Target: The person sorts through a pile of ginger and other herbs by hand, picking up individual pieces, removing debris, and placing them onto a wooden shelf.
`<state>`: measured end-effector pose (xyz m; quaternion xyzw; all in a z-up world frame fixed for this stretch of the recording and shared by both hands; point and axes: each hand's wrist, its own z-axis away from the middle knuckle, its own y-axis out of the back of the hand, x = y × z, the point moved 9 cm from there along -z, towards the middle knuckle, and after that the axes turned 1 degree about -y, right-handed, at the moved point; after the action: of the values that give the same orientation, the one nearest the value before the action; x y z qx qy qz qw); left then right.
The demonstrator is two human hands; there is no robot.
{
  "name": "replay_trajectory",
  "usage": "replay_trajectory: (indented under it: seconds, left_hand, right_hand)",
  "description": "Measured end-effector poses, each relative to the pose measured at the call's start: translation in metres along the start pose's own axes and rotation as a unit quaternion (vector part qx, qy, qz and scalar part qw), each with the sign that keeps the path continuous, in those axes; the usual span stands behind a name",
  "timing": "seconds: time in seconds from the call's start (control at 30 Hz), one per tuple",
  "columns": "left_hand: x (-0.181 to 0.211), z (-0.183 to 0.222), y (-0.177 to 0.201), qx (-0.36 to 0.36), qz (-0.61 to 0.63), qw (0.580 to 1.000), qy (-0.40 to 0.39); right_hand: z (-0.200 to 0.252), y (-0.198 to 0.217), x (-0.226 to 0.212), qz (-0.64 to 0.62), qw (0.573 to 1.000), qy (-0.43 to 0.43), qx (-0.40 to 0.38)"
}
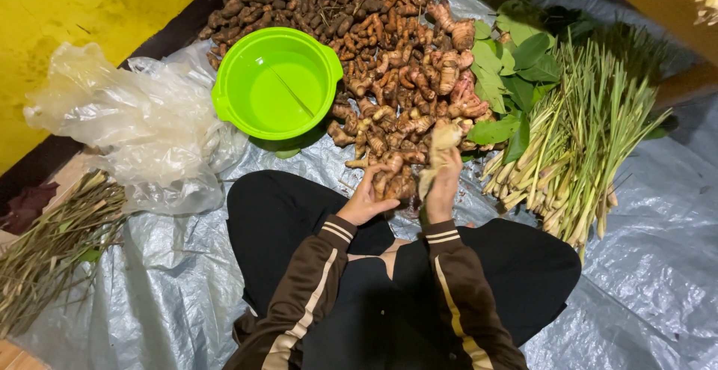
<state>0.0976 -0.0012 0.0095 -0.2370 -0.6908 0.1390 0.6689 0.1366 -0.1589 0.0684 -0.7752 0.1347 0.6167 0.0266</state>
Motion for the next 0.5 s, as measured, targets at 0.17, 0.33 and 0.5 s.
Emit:
replay_trajectory:
  seconds: [0.17,0.33,0.5]
  left_hand:
    - [0.0,0.002,-0.01,-0.053,-0.064,0.996,-0.017]
    - [-0.01,0.01,-0.016,-0.083,-0.092,0.992,-0.017]
    - [-0.016,0.011,-0.014,-0.104,-0.106,0.989,-0.006]
  right_hand:
    - [0.0,-0.012,0.036,0.145,0.973,0.166,-0.075]
    - [0.0,0.018,0.09,0.189,0.967,0.17,0.039]
    - [-0.009,0.038,0.116,0.168,0.984,0.023,0.063]
